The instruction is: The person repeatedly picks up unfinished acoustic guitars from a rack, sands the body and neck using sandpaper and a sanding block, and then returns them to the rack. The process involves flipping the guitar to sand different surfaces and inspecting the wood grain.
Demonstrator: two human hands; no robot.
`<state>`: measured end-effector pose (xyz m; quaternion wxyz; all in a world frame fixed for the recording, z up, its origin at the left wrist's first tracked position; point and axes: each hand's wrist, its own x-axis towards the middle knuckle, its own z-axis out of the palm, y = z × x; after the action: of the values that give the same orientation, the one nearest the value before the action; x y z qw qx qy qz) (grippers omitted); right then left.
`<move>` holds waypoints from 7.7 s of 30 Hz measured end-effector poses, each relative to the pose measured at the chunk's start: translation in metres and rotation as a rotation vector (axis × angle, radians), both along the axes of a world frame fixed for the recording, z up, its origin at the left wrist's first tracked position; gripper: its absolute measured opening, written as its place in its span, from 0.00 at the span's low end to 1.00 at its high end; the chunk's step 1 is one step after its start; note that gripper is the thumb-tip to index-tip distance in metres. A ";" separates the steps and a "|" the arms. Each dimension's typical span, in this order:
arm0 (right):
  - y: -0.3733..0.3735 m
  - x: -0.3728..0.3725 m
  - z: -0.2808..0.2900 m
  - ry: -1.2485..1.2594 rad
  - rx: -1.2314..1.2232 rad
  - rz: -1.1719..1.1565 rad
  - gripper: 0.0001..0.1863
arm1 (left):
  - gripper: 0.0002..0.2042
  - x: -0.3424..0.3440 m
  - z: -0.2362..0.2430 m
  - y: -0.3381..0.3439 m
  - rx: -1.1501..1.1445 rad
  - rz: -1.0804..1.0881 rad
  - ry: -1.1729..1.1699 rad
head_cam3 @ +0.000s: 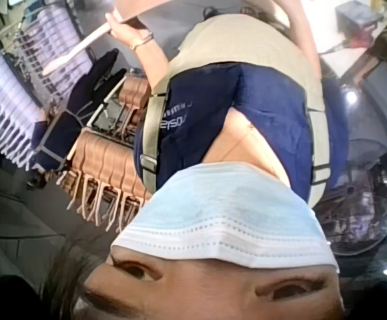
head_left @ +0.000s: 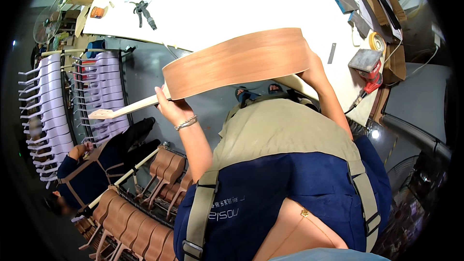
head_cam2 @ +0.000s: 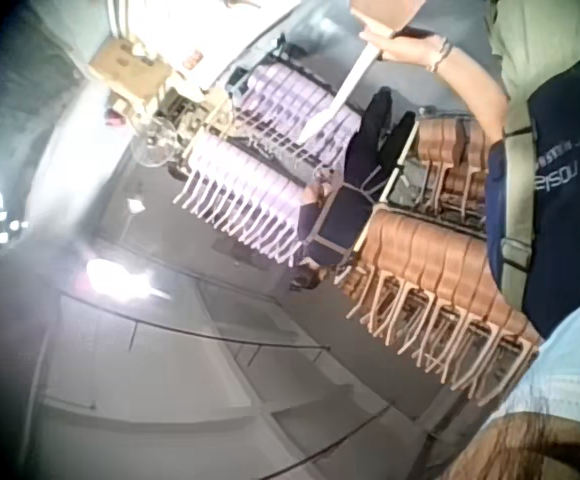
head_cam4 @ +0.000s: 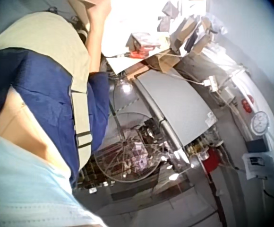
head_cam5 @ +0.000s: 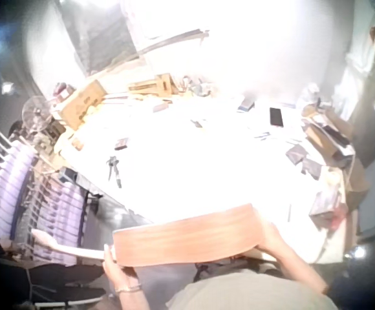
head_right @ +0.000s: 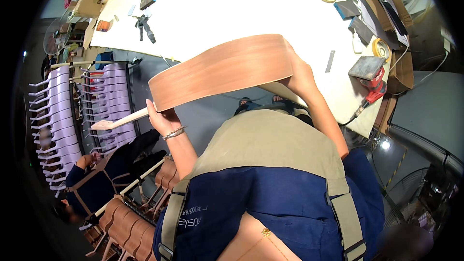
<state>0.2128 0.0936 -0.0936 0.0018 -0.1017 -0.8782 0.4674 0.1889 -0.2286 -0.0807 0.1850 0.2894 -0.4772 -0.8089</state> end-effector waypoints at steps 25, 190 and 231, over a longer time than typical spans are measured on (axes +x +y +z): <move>-0.034 0.003 0.050 0.595 -0.252 0.555 0.40 | 0.19 0.025 -0.141 -0.022 0.676 -0.592 -0.017; 0.079 -0.217 0.029 0.279 -0.471 0.385 0.13 | 0.12 -0.156 0.077 0.163 -0.038 -0.747 0.433; 0.090 -0.207 0.051 0.552 -0.439 0.362 0.08 | 0.25 -0.178 0.071 0.184 -0.146 -0.763 0.436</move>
<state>0.0062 0.1841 -0.0427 0.1338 0.1862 -0.7277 0.6464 0.0114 -0.0450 -0.0092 -0.0104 -0.0986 -0.5554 -0.8257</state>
